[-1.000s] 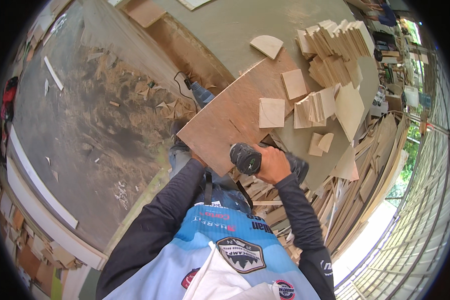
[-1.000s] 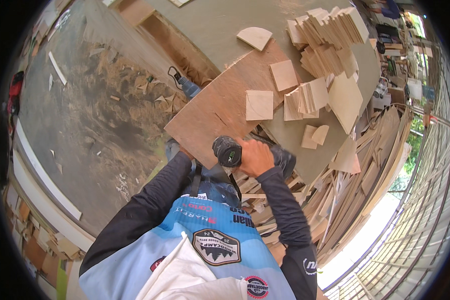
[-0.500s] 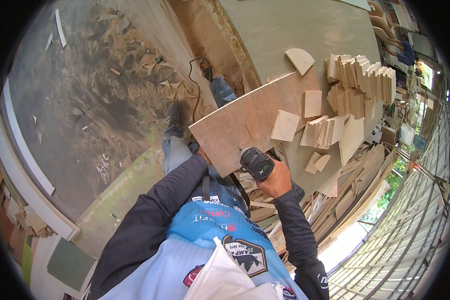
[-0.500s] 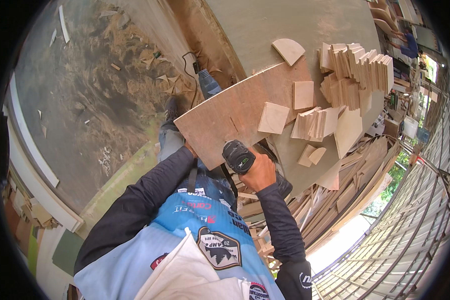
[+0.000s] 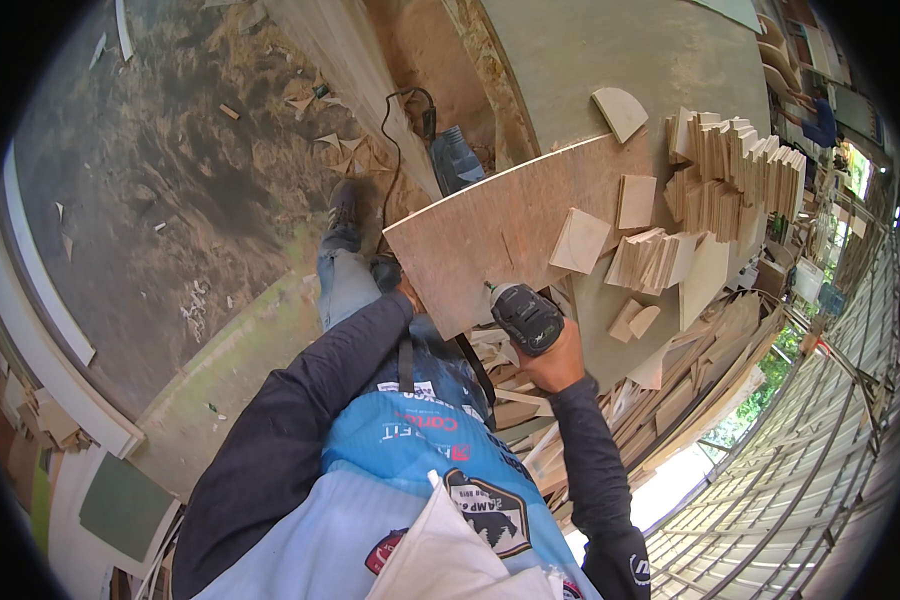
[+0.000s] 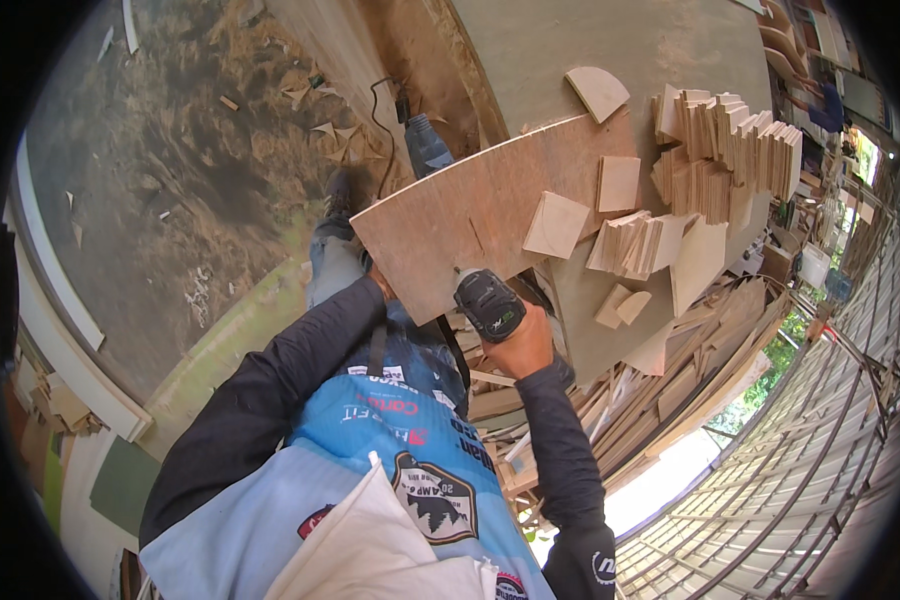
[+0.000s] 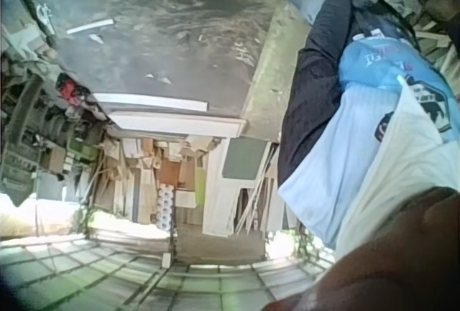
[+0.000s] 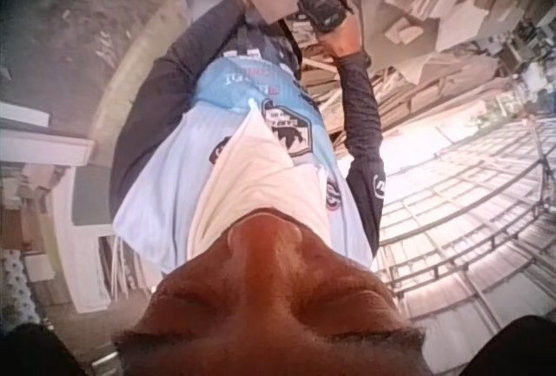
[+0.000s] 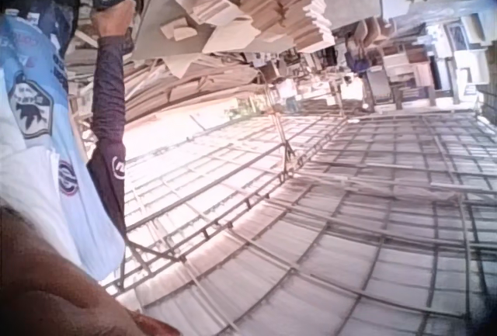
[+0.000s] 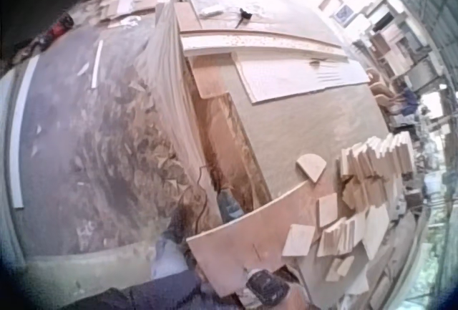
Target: The person unscrews and removes the blade from a jigsaw using a screwdriver and a hex key, then replaces the blade and secures it with a hammer.
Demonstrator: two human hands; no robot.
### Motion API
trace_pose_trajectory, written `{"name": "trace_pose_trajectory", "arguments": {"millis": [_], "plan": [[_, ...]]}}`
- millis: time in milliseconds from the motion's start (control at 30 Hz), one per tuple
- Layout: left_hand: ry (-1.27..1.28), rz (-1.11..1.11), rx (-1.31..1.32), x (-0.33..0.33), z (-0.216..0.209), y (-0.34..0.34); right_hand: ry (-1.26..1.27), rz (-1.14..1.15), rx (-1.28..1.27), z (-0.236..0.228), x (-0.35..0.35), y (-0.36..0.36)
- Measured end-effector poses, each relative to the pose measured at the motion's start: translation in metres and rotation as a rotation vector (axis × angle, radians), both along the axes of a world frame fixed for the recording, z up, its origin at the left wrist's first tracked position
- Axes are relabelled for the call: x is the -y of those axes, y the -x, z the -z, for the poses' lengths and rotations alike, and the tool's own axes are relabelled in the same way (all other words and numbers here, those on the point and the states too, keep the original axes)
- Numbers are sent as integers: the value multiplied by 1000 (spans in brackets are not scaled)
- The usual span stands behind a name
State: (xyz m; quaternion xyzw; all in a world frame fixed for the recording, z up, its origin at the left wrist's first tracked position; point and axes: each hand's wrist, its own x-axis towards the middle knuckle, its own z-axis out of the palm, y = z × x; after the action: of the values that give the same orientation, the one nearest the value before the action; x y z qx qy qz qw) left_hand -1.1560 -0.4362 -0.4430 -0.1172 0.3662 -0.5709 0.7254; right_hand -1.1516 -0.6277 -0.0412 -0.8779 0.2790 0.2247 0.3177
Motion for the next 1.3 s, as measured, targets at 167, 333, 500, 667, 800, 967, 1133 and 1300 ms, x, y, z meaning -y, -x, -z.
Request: {"name": "trace_pose_trajectory", "arguments": {"millis": [167,333,500,667,800,967,1133,1300], "plan": [[152,-78,-177,3,-34,-9,200,-387,-177,-27,19,-41],[-554,305,-148,31,-115,-50,184,-617,-352,-26,45,-71],[-368,259,-94,29,-108,-41,203,-568,-440,-31,47,-81],[-157,145,-68,21,-79,-17,51,-304,-292,-17,39,-37],[-7,19,-120,17,-77,-8,26,-106,-137,-6,13,1],[103,2,-93,3,-54,6,-33,53,-109,-7,-13,18],[24,41,-256,-1,-67,-10,-28,111,-158,-12,-13,14],[23,23,-257,3,-71,-16,22,123,-114,-13,-17,15]]}}
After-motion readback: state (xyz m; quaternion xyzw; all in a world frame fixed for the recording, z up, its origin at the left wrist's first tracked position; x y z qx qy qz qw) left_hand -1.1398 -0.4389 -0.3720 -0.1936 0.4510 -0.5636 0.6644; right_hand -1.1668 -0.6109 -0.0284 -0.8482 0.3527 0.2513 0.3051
